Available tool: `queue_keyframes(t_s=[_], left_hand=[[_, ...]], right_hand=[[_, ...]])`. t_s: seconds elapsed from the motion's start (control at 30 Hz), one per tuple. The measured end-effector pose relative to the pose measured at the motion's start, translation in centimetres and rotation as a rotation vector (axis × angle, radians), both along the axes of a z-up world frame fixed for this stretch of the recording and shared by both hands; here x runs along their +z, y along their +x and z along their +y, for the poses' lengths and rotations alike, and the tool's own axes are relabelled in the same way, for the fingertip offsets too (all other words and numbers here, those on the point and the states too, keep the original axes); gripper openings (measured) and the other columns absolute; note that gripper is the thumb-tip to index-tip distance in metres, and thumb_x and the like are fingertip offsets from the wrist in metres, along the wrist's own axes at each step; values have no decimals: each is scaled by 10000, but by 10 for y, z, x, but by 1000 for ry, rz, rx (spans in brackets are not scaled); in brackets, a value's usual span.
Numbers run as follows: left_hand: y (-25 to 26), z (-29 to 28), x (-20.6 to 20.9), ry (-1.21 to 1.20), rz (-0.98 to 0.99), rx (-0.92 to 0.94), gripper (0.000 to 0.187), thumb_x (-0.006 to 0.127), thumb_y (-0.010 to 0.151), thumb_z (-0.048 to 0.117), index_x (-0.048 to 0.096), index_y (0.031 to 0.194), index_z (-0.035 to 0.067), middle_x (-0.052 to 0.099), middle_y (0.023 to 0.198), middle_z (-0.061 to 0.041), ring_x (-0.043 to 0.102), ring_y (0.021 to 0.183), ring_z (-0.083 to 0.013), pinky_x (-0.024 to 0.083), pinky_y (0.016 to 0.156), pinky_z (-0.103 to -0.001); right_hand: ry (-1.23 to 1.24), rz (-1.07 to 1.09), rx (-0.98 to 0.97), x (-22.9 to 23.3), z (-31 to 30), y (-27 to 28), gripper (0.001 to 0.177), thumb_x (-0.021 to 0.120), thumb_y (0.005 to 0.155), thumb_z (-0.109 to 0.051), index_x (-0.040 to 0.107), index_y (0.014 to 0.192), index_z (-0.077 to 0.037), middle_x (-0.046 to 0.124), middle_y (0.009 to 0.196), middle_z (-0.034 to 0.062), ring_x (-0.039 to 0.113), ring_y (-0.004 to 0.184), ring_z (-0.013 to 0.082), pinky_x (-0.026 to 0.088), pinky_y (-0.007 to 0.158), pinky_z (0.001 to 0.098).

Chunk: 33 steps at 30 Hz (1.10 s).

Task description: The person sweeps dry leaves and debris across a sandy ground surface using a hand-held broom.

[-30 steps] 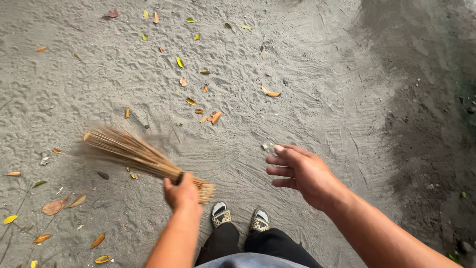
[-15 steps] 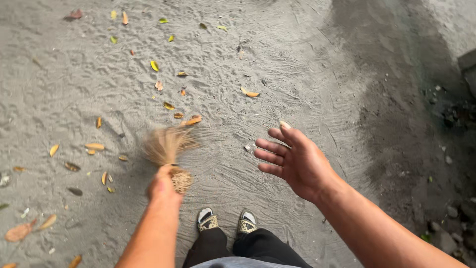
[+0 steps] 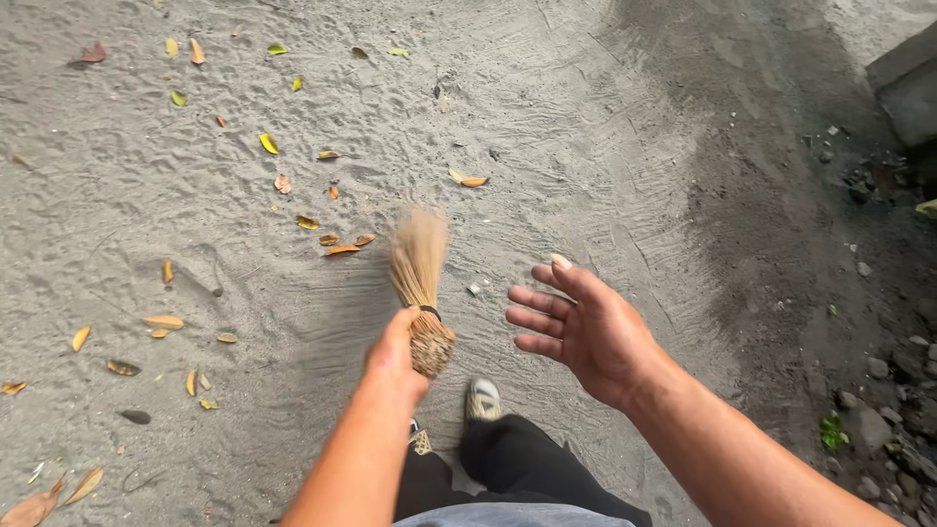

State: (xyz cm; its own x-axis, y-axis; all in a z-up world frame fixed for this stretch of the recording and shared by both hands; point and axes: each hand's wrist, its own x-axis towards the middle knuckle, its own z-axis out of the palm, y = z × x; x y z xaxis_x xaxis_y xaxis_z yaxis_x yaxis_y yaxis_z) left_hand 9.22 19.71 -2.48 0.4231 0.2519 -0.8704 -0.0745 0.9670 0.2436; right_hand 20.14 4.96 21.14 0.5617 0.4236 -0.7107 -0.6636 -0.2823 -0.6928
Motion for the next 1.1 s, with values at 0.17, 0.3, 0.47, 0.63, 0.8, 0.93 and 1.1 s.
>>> queue_keyframes(t_s=[0.17,0.3,0.47,0.63,0.8,0.93,1.1], left_hand=[[-5,58,-48,13,79,-32,214,680,867,221,647,1006,61,691,838,-121,691,678,-279,593,625,-435],[-28,90,-23,185,282,200,243,719,863,188,634,1050,60,713,961,-98,705,750,-253,594,672,-427],[2,45,24,665,398,162,357,683,855,113,657,1204,41,693,1122,-104,673,928,-199,583,734,-350],[65,-22,30,392,137,54,295,623,933,186,644,1213,96,720,1058,-115,715,909,-228,594,742,-370],[123,-37,-35,-102,-75,13,259,577,949,228,632,1047,-5,682,844,-192,692,650,-362,605,617,-498],[131,-21,-52,99,-27,80,260,644,920,221,619,1081,18,677,903,-163,688,706,-311,591,629,-459],[141,-12,26,397,377,218,552,688,892,141,492,1406,103,635,1239,-94,674,1046,-240,582,872,-398]], right_hand=[[18,-37,14,3,-2,21,762,500,920,-486,374,1537,-57,640,1302,151,636,1128,244,547,917,418],[-3,-25,22,-1,1,42,750,495,929,-483,383,1533,-53,647,1290,155,643,1129,245,558,914,418],[27,41,40,-12,20,74,689,514,929,-445,417,1493,-61,661,1269,160,654,1100,249,552,890,424],[64,31,117,-12,29,119,689,525,936,-449,432,1490,-51,657,1269,159,652,1093,252,547,885,420],[17,-6,139,-6,25,168,701,515,939,-462,412,1504,-59,660,1290,160,645,1109,252,548,913,421],[11,-36,137,-2,14,195,709,505,940,-452,400,1515,-50,651,1299,164,646,1121,252,540,919,430],[-24,-23,111,-8,4,206,683,479,947,-455,387,1505,-72,648,1300,163,642,1133,251,545,941,431]])
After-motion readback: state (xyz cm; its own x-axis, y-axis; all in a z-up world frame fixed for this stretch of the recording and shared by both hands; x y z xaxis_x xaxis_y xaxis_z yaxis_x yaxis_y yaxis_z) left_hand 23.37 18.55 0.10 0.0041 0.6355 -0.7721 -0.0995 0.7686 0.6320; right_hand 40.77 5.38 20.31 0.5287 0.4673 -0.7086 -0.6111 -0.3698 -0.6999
